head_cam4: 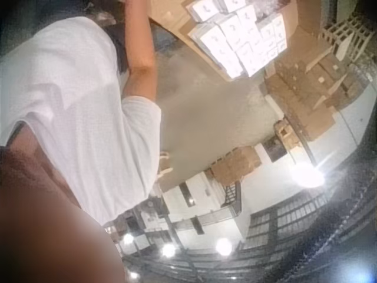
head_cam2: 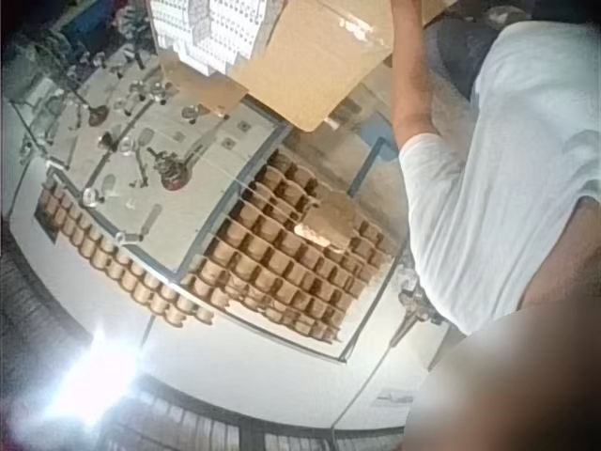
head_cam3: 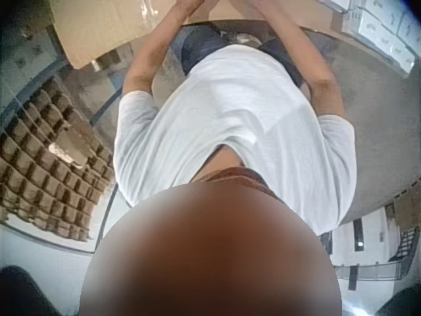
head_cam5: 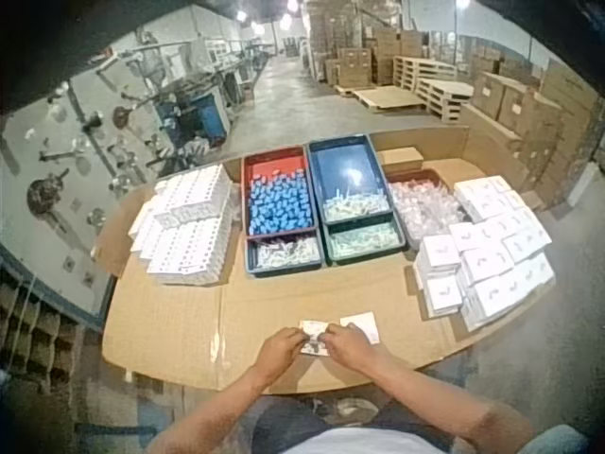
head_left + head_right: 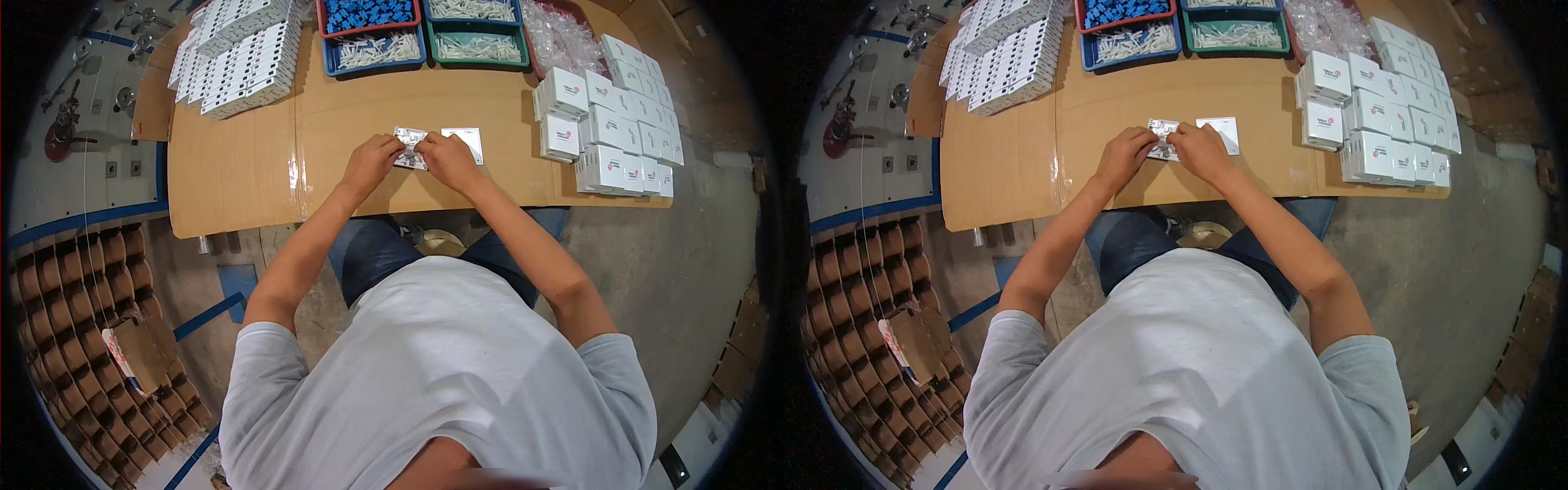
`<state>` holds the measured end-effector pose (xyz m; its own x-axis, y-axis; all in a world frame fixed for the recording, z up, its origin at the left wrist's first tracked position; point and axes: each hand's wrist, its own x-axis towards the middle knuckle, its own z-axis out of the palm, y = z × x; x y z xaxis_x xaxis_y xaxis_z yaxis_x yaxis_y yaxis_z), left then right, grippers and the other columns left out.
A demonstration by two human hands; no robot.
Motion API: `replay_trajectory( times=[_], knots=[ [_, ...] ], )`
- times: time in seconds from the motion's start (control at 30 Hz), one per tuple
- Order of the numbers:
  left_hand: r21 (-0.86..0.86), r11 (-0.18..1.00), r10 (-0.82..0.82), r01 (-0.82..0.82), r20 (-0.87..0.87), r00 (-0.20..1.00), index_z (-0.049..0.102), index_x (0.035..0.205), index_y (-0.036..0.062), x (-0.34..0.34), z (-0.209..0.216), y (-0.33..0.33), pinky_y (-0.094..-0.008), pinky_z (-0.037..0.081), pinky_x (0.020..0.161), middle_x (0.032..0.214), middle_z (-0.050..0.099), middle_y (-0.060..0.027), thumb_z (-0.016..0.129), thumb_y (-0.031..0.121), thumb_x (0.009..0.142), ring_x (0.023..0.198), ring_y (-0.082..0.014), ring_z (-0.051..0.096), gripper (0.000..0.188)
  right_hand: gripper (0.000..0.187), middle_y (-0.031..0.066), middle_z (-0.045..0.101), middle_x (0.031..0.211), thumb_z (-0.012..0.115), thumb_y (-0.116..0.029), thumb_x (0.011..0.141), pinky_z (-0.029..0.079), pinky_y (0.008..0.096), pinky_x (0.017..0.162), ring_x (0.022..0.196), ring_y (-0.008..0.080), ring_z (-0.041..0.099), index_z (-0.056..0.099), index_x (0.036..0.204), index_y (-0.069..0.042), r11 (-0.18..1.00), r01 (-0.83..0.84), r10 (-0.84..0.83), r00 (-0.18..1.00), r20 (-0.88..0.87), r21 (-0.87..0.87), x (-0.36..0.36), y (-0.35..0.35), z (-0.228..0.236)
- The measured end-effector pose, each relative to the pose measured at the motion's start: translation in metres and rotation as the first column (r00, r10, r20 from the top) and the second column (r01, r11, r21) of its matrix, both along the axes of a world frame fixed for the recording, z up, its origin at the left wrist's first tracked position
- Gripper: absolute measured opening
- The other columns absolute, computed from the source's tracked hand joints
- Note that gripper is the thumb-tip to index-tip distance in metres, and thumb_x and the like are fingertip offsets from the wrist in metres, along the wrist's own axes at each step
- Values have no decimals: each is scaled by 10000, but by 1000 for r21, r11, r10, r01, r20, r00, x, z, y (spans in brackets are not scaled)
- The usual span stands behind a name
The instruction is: Assembling white cardboard boxes and packaging electronic components and accessories into them.
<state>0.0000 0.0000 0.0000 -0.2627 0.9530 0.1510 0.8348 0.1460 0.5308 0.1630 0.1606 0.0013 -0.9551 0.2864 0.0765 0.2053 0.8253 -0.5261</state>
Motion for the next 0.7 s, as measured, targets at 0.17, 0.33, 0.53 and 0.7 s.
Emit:
replay_trajectory(
  times=[0.17, 0.33, 0.53, 0.7],
  knots=[
    [132, 987, -82, 90, -66, 994, 712, 1107, 64, 2, 13, -12, -397, 550, 837, 1134, 679, -105, 755, 163, 874, 991, -307, 659, 258, 110, 71, 650, 928, 659, -148, 864, 462, 416, 771, 882, 253, 657, 735, 923, -93, 998, -52, 56, 991, -120, 38, 0, -3, 6],
    [160, 978, -109, 131, -135, 985, 686, 1152, 61, 4, 13, -14, -407, 540, 858, 1138, 674, -100, 778, 182, 847, 1013, -304, 642, 340, 87, 65, 646, 915, 662, -147, 857, 455, 415, 771, 860, 253, 654, 725, 880, -91, 990, -88, 102, 987, -125, 112, 1, -2, -2],
    [179, 972, -133, 154, -123, 983, 684, 1113, 69, 5, -3, -18, -404, 534, 862, 1142, 674, -94, 790, 192, 823, 1006, -299, 644, 332, 68, 62, 643, 908, 674, -143, 843, 454, 419, 771, 842, 262, 650, 717, 872, -99, 985, -114, 128, 986, -103, 133, 7, -3, -2],
    [229, 958, -136, 171, -160, 978, 678, 1089, 60, 12, 3, -15, -397, 539, 843, 1122, 680, -92, 803, 171, 806, 985, -295, 652, 329, 81, 64, 650, 899, 680, -149, 837, 459, 424, 778, 826, 281, 657, 715, 893, -101, 998, -63, 62, 992, -110, 0, 13, -2, 0]
  ],
)
